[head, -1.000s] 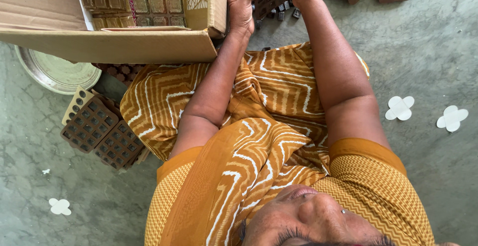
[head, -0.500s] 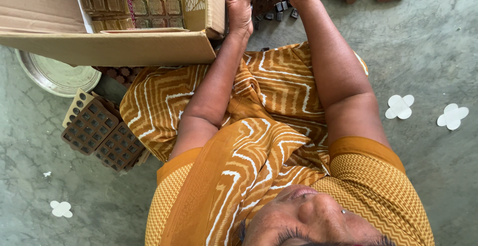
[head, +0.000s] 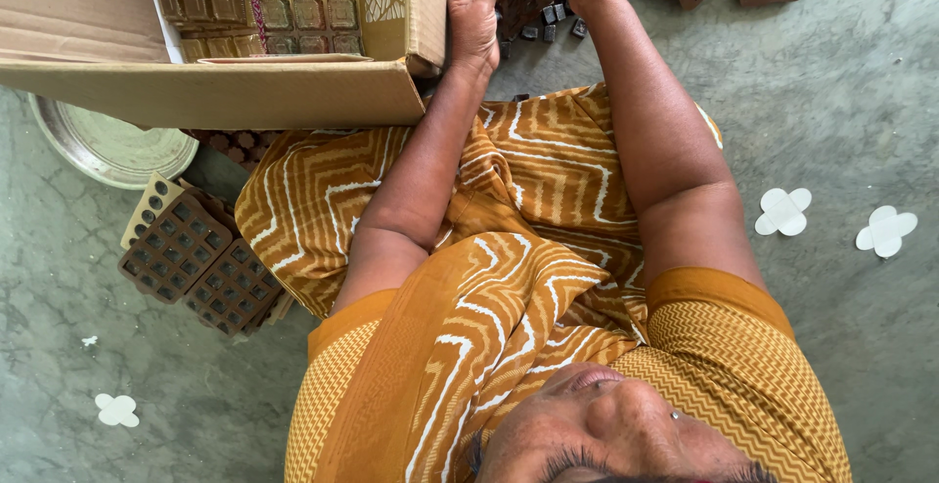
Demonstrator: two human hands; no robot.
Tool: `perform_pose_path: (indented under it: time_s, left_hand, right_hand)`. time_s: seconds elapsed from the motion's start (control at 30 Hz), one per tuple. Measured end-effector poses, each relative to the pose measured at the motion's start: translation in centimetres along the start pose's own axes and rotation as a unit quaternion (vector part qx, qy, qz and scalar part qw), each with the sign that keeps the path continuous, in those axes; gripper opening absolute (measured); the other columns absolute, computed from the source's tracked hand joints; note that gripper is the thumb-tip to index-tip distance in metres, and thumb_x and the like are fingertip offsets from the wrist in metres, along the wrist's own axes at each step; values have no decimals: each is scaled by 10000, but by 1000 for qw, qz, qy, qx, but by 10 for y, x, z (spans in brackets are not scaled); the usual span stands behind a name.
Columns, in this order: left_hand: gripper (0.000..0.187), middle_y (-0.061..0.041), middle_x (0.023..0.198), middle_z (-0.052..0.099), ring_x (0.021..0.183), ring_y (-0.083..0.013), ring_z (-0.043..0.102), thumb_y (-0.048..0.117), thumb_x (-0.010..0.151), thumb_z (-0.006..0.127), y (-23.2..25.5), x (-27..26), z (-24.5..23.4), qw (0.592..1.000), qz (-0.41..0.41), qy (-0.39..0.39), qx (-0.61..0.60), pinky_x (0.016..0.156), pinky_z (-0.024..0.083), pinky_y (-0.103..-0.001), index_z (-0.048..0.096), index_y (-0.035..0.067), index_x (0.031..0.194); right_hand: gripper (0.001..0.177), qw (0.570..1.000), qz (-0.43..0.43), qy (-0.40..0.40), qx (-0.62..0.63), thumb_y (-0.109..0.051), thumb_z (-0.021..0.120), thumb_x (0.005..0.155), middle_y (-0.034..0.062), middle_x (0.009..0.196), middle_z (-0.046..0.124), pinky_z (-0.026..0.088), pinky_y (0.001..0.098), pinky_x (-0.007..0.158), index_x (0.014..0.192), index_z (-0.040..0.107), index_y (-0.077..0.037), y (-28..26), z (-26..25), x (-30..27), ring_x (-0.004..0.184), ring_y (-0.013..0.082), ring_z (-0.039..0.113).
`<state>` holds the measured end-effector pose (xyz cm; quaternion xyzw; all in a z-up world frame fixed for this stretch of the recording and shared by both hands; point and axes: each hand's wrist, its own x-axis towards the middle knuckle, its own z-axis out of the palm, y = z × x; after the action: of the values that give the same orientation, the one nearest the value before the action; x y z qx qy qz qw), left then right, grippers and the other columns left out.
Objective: The person sits on the floor and repeatedly picks up small dark square pieces, inserting them into the cavities of brown plastic mold trays. The person places filled trays into a cardboard box and continues the process with additional trays.
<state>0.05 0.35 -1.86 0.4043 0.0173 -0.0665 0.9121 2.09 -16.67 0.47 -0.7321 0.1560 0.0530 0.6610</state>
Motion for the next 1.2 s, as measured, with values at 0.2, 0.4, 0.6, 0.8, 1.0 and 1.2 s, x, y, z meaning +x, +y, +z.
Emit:
perform_pose_path:
  time_s: [0.2, 0.4, 0.6, 0.8, 1.0, 1.2]
  left_hand:
    - [154, -69, 1271, 688, 1228, -174, 609, 51, 1137, 576, 2, 0, 2, 999, 4, -20, 29, 1137, 452, -369, 640, 46, 1277]
    - [314, -38, 1352, 651, 1290, -136, 561, 162, 1087, 597, 16, 1, 14, 999, -9, -24, 23, 1157, 398, -321, 584, 73, 1387]
    - [286, -80, 1218, 735, 1116, -161, 675, 88, 1046, 649, 7, 4, 10, 997, -67, -14, 22, 1019, 533, -346, 640, 1, 1318]
    - [246, -75, 1163, 728, 1050, -163, 672, 38, 1023, 650, -2, 15, 9, 999, -36, 16, 6, 970, 529, -335, 671, -10, 1263]
    - [223, -107, 1165, 722, 1066, -198, 675, 8, 1018, 636, -3, 23, 14, 1000, -11, 18, -6, 974, 544, -347, 663, -19, 1237]
    - [286, -79, 1173, 716, 1054, -173, 676, 19, 985, 623, 19, 16, 27, 996, -65, 14, -53, 938, 554, -335, 644, 26, 1270]
  right_hand:
    - [252, 999, -41, 7, 2, -191, 929, 839, -20, 878, 747, 626, 278, 768, 952, 744, -61, -6, -1, 1, 816, 94, 732]
    - [191, 996, -54, 30, 68, -99, 922, 817, -21, 855, 732, 613, 284, 721, 895, 751, -60, -22, -9, -3, 765, 101, 704]
    - [265, 983, -91, -31, 159, 12, 900, 800, 34, 963, 757, 614, 316, 823, 993, 721, -18, -50, -12, -8, 852, 159, 725]
    - [572, 953, -96, -179, 225, 37, 870, 776, 44, 1191, 720, 563, 343, 1039, 1283, 622, -56, -89, -27, -22, 1134, 174, 690]
    - [646, 955, -58, -191, 218, 107, 791, 723, 68, 1210, 734, 560, 350, 1019, 1335, 637, -31, -90, -34, -27, 1131, 185, 687]
    - [540, 959, -87, -127, 238, 135, 759, 749, 72, 1149, 743, 578, 337, 971, 1256, 665, -26, -81, -30, -30, 1062, 178, 703]
